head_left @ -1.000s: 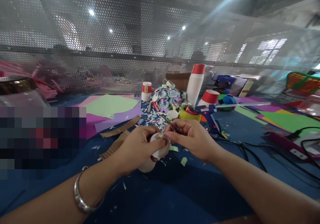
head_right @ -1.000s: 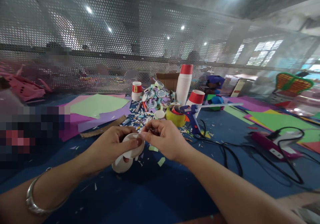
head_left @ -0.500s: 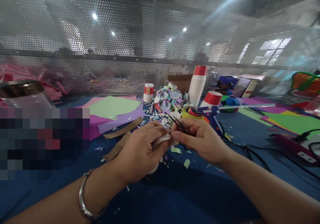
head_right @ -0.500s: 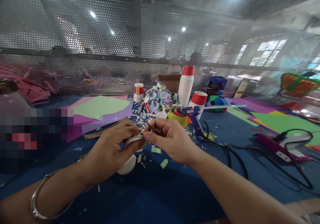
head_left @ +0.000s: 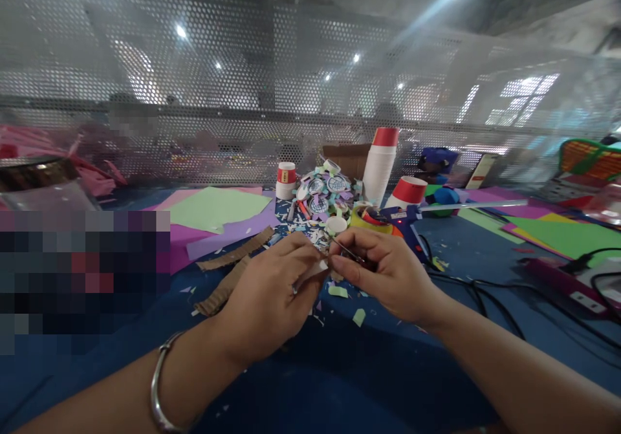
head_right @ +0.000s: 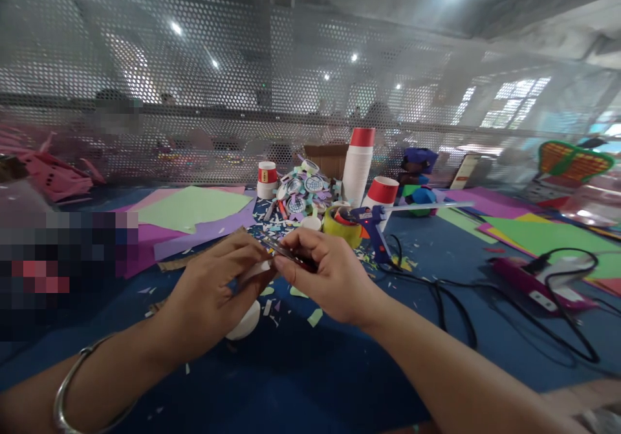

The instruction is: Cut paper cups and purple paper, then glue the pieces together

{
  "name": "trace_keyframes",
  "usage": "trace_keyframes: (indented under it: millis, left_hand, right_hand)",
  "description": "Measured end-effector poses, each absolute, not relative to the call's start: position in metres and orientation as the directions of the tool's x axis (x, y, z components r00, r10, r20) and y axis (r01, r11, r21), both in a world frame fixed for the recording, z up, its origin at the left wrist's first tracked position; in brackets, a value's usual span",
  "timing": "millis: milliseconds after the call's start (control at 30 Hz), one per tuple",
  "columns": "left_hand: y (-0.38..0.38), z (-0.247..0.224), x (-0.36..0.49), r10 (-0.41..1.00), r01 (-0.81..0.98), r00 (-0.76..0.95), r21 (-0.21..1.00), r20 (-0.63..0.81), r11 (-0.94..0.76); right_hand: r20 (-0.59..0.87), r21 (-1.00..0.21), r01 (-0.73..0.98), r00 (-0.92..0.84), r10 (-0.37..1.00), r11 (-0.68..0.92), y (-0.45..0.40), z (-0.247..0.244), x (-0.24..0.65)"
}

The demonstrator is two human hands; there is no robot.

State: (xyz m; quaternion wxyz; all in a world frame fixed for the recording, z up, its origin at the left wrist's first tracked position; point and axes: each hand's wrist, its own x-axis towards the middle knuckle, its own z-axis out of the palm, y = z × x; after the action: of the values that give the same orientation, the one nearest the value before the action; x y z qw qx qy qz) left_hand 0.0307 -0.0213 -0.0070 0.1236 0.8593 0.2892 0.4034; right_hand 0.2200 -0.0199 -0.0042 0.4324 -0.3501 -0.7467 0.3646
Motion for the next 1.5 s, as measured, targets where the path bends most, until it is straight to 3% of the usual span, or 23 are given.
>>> trace_keyframes:
  millis: [133, 367, 633, 733, 833, 967, 1067, 1267, 1500]
  left_hand:
    - [-0.021, -0.007, 0.031, 0.615, 0.436, 0.506, 0.436, 0.605, -0.787]
    - [-0.025, -0.001, 0.034, 0.758, 0.471, 0.483, 0.599, 0.439, -0.647]
    - [-0.026, -0.006, 0.032, 0.583, 0.433, 0.570, 0.392, 0.578, -0.812]
    - [-0.027, -0.005, 0.033, 0.568, 0.429, 0.569, 0.374, 0.595, -0.822]
    - [-0.027, -0.003, 0.036, 0.647, 0.415, 0.498, 0.497, 0.577, -0.762]
    - [-0.025, -0.002, 0.037, 0.842, 0.361, 0.376, 0.775, 0.388, -0.519]
    - [-0.022, -0.001, 0.035, 0.887, 0.243, 0.358, 0.888, 0.291, -0.390]
    - [-0.019, -0.002, 0.033, 0.901, 0.039, 0.341, 0.953, 0.270, -0.300]
    - [-0.019, -0.005, 0.032, 0.890, 0.054, 0.359, 0.946, 0.281, -0.321]
  right_hand:
    - [0.426, -0.818, 0.233, -0.370, 0.826, 0.526, -0.020, -0.006, 0.220]
    - [0.406, -0.798, 0.286, -0.396, 0.824, 0.531, -0.018, -0.011, 0.220]
    - [0.380, -0.847, 0.201, -0.418, 0.825, 0.492, -0.020, -0.008, 0.222]
    - [0.388, -0.849, 0.184, -0.420, 0.820, 0.496, -0.019, -0.008, 0.220]
    - [0.394, -0.863, 0.147, -0.405, 0.825, 0.484, -0.019, -0.007, 0.220]
    - [0.429, -0.843, 0.168, -0.361, 0.828, 0.511, -0.016, -0.006, 0.224]
    - [0.394, -0.855, 0.199, -0.352, 0.849, 0.479, -0.014, -0.007, 0.230]
    - [0.368, -0.812, 0.303, -0.399, 0.840, 0.499, -0.017, -0.008, 0.230]
    - [0.418, -0.746, 0.362, -0.399, 0.816, 0.559, -0.019, -0.006, 0.228]
